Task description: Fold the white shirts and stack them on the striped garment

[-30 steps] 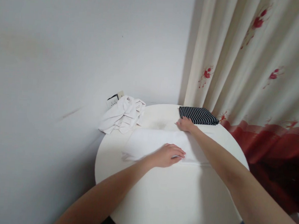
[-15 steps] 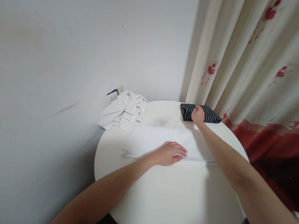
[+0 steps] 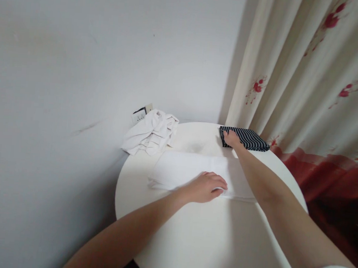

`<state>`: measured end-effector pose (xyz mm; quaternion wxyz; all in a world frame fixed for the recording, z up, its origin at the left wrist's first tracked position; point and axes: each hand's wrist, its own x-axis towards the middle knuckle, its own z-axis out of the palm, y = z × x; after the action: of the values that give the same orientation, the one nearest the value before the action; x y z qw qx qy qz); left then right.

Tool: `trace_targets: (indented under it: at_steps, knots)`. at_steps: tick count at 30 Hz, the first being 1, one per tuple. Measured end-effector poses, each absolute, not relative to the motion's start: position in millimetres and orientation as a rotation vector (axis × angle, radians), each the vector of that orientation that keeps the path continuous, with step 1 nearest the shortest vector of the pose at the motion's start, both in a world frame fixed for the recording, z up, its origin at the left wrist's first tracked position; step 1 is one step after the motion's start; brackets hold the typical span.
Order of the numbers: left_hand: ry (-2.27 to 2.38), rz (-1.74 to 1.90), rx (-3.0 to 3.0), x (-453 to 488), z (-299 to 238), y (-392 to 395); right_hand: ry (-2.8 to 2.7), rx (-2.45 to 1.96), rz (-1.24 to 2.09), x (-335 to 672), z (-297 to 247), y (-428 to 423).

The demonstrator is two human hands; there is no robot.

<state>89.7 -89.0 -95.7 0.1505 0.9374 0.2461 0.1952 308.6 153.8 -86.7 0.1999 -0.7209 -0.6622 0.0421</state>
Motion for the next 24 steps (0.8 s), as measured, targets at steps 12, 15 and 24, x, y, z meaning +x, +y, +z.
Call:
trace_targets:
  at_steps: [12,15,24]
  knots:
    - [0.709,0.569,2.66,93,-90,-83,-2.111,-2.006,0.038,266,-115,148]
    - [0.712,0.569,2.658,93,-91,-83,-2.085,-2.009,-0.007,265,-114,146]
    - [0.722,0.583,2.657,94,-93,-85,-2.076,-1.878,-0.059,263,-95,125]
